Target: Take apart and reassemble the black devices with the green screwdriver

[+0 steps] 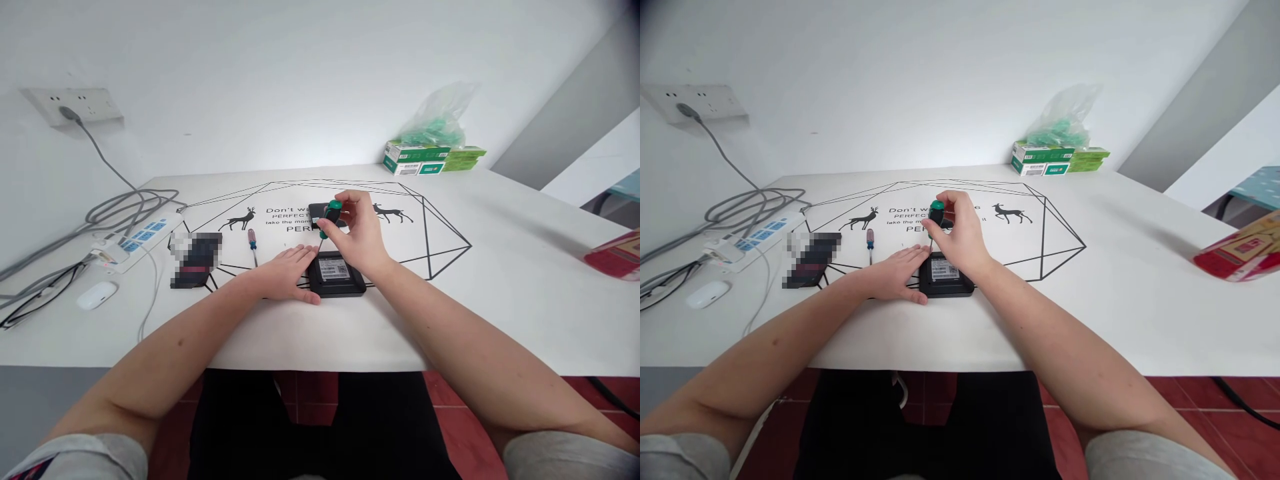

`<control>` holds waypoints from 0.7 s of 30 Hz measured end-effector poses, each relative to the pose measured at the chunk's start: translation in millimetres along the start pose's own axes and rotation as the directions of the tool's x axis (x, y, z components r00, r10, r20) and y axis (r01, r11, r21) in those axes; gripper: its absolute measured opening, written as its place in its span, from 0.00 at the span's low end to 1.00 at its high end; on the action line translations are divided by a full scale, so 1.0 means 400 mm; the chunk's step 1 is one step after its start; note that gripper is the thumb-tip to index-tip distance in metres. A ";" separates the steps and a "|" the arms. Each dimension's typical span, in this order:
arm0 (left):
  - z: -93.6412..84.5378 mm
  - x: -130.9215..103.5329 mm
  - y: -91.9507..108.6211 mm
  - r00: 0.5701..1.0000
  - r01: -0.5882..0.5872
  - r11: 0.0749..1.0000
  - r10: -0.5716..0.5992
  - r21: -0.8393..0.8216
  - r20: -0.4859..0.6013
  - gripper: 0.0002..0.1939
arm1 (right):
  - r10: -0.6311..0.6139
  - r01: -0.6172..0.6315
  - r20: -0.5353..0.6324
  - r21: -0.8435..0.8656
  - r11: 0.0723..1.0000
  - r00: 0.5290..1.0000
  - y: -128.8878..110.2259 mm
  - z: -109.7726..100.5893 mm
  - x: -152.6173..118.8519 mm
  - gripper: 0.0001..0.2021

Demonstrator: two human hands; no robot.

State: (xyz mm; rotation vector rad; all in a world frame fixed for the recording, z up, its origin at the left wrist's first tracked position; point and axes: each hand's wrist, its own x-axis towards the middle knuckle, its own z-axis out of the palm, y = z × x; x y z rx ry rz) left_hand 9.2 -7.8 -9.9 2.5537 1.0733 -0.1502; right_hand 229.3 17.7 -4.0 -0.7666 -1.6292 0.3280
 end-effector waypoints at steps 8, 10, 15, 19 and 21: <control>0.005 0.001 -0.007 1.000 0.022 1.000 -0.022 0.001 -0.001 0.75 | -0.096 0.106 0.106 -0.088 0.991 0.990 -0.020 -0.019 0.005 0.22; 0.005 0.002 -0.009 1.000 0.016 1.000 -0.016 0.000 -0.002 0.74 | -0.146 0.158 0.107 -0.112 0.981 0.983 -0.020 -0.018 0.007 0.21; 0.007 0.003 -0.012 1.000 0.005 1.000 -0.005 -0.005 -0.013 0.74 | -0.190 0.199 0.073 -0.139 0.970 0.979 -0.016 -0.013 0.009 0.21; 0.002 0.000 -0.008 1.000 0.007 1.000 -0.008 -0.015 -0.007 0.74 | -0.222 0.228 0.065 -0.109 0.968 0.973 -0.022 -0.011 0.006 0.23; -0.001 -0.002 -0.005 1.000 0.012 1.000 -0.012 -0.019 -0.002 0.74 | -0.237 0.241 0.054 -0.089 0.966 0.970 -0.026 -0.009 0.005 0.22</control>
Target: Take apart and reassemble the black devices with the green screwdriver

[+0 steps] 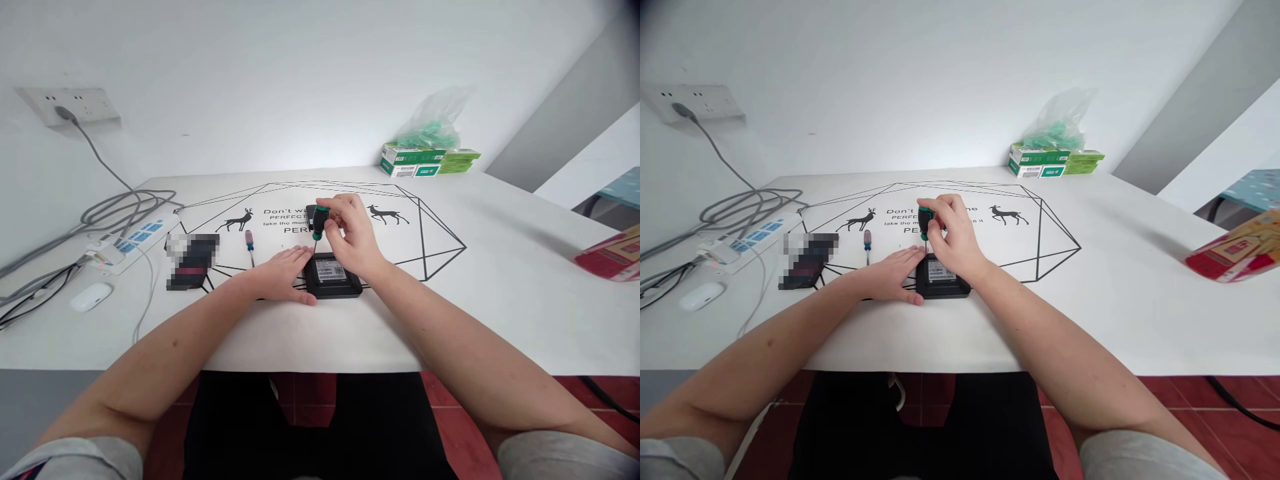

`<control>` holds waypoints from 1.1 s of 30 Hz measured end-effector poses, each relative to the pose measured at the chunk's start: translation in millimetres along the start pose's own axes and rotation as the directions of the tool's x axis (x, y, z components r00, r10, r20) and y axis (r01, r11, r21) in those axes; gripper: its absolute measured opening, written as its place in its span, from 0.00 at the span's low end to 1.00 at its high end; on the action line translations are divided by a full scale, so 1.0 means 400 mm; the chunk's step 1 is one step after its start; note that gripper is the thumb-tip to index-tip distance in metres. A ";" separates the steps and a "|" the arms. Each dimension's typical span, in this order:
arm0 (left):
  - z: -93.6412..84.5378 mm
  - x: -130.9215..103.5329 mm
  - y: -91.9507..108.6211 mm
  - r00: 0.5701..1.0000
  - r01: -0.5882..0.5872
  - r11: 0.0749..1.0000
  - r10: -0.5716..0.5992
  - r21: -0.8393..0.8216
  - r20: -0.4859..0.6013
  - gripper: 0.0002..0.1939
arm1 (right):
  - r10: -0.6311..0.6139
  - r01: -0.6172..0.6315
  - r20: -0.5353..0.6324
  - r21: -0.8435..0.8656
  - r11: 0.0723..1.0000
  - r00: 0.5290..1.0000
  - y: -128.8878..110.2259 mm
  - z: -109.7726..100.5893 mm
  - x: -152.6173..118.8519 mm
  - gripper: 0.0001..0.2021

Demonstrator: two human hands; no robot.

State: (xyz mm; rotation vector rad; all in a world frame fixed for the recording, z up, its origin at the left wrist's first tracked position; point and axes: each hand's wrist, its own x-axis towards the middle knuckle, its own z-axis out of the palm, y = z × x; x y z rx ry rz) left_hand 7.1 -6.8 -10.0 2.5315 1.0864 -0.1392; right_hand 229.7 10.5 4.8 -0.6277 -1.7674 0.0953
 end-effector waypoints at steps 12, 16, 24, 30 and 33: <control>0.001 -0.002 -0.004 1.000 0.001 1.000 -0.001 -0.011 -0.004 0.75 | 0.140 -0.141 0.042 0.007 0.990 0.989 -0.004 -0.002 0.003 0.19; 0.000 -0.003 -0.004 1.000 -0.010 1.000 0.010 -0.014 -0.013 0.74 | 0.112 -0.113 0.048 0.026 0.993 0.993 -0.002 -0.003 0.002 0.19; 0.001 -0.004 -0.006 1.000 -0.018 1.000 0.018 -0.015 -0.015 0.75 | 0.101 -0.102 0.014 0.063 0.993 0.995 -0.006 -0.007 0.007 0.17; -0.006 -0.001 -0.015 0.999 0.000 0.999 -0.001 -0.052 -0.032 0.70 | 0.115 -0.114 -0.010 0.083 0.990 0.993 0.003 -0.010 0.007 0.18; -0.008 0.000 -0.017 1.000 -0.010 0.999 0.009 -0.035 -0.029 0.71 | 0.113 -0.113 -0.001 0.091 0.989 0.994 0.005 -0.007 0.004 0.17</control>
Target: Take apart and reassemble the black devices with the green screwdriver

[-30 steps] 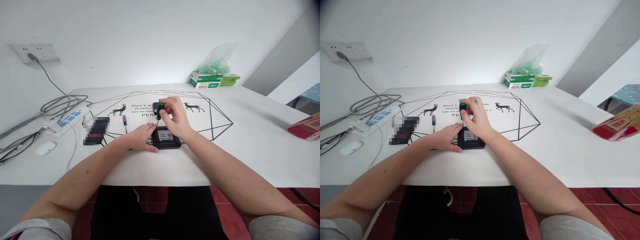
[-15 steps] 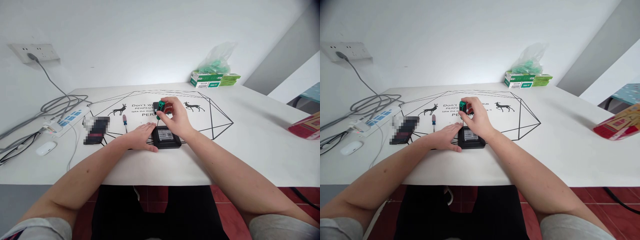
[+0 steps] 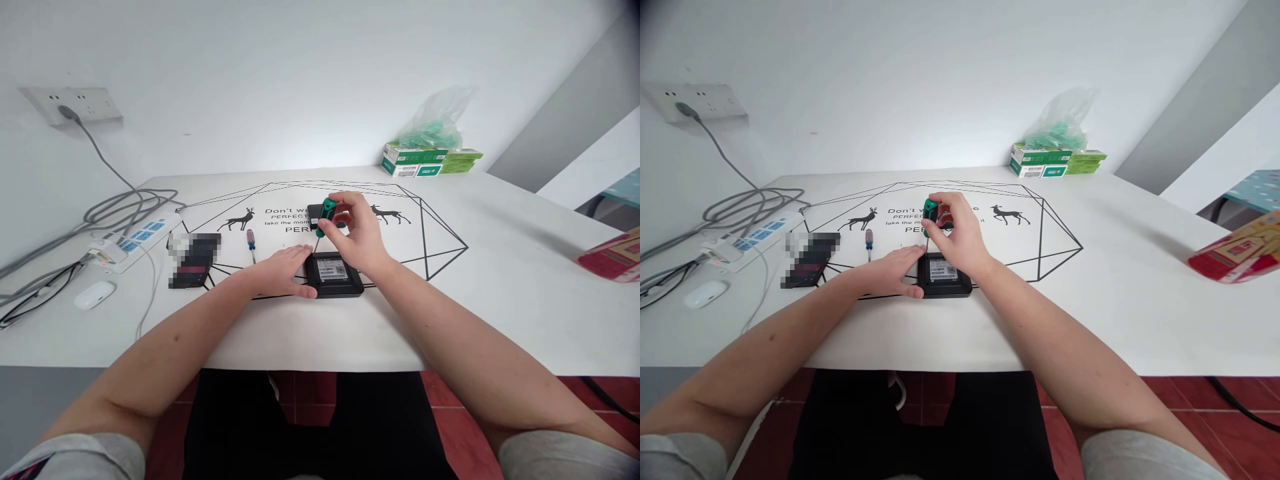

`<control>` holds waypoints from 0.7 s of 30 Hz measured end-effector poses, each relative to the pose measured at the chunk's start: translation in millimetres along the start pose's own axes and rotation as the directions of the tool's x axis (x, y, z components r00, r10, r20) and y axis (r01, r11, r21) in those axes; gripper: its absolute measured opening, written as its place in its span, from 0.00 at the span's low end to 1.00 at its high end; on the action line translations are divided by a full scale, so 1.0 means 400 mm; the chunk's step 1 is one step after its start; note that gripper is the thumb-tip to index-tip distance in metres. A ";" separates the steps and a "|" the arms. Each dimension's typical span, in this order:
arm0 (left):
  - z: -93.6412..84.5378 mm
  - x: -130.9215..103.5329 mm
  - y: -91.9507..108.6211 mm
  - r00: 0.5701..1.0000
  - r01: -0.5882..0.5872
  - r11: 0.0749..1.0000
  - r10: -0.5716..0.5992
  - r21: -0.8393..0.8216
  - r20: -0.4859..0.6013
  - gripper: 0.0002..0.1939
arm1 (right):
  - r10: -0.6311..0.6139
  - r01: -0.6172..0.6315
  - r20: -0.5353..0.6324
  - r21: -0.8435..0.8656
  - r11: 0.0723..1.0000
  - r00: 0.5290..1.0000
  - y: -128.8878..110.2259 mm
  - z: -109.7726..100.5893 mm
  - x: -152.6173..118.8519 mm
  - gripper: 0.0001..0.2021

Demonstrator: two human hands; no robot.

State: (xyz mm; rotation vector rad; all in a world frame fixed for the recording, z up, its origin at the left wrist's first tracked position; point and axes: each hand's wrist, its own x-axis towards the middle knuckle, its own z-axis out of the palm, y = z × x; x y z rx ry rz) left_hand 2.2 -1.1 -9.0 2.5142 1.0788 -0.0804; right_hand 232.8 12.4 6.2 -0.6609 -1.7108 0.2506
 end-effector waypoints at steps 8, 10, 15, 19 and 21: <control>-0.001 -0.009 0.007 0.999 -0.029 0.999 0.029 0.015 0.014 0.74 | 0.043 -0.043 -0.010 0.000 0.999 0.999 0.009 -0.007 0.002 0.18; -0.001 -0.009 0.009 1.000 -0.026 1.000 0.025 0.011 0.016 0.74 | 0.057 -0.057 -0.001 0.006 0.998 0.998 0.010 -0.008 0.003 0.18; -0.005 -0.009 0.014 1.000 -0.018 1.000 0.017 0.011 0.012 0.75 | 0.047 -0.048 0.038 0.014 0.999 0.998 0.008 -0.004 0.001 0.17; -0.006 -0.009 0.015 0.999 -0.032 0.999 0.032 0.015 0.015 0.74 | 0.069 -0.070 0.055 0.028 0.997 0.996 0.015 -0.005 -0.003 0.20; -0.004 -0.008 0.013 0.999 -0.030 0.999 0.030 0.012 0.013 0.74 | 0.105 -0.111 0.085 0.073 0.991 0.991 0.019 -0.005 -0.005 0.22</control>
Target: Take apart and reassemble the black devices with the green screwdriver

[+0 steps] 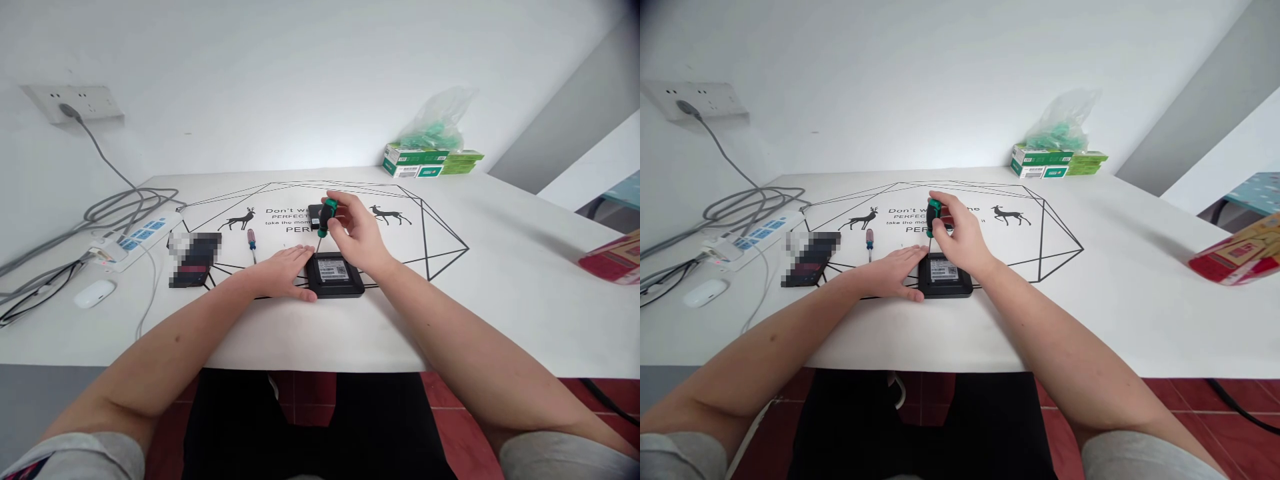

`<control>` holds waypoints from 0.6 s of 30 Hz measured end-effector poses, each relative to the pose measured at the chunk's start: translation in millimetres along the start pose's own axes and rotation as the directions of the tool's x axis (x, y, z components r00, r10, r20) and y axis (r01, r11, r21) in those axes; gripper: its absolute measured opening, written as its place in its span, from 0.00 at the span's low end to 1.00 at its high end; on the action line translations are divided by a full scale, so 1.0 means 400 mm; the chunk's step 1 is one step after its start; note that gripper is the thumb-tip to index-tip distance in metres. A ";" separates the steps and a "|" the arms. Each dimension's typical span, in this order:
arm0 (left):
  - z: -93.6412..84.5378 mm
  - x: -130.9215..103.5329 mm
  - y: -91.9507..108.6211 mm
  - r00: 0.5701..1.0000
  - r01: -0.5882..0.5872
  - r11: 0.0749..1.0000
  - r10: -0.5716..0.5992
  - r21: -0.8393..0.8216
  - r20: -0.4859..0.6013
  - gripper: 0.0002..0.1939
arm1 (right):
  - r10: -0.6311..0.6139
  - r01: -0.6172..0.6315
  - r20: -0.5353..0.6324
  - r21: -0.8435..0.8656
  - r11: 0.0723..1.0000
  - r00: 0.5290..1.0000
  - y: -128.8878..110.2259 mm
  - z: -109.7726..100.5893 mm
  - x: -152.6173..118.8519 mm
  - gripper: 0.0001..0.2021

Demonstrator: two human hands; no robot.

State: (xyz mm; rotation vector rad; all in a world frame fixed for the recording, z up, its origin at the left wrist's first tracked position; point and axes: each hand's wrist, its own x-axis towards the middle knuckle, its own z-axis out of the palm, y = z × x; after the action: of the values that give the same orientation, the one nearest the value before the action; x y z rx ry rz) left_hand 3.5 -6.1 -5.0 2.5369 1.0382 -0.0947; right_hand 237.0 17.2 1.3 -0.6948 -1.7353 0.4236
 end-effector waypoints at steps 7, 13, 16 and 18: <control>0.003 0.003 -0.004 1.000 0.006 1.000 -0.006 0.013 0.000 0.74 | -0.010 0.007 -0.039 -0.069 0.998 0.999 -0.005 0.000 0.004 0.22; 0.002 0.002 -0.003 1.000 0.010 1.000 -0.010 0.007 -0.004 0.73 | -0.024 0.019 -0.067 -0.078 0.997 0.997 -0.012 0.002 0.005 0.21; 0.005 0.002 -0.006 1.000 0.001 1.000 -0.001 0.007 -0.012 0.73 | -0.017 0.011 -0.081 -0.071 0.997 0.997 -0.011 0.003 0.004 0.21; 0.007 0.002 -0.008 1.000 -0.005 1.000 0.005 0.011 -0.014 0.73 | -0.018 0.012 -0.090 -0.063 0.998 0.996 -0.009 0.003 0.004 0.21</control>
State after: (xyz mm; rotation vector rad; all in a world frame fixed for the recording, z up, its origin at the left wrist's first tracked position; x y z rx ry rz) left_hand 2.2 -4.4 -9.0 2.5531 1.0387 -0.0818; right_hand 234.9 15.4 4.6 -0.7342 -1.6728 0.3246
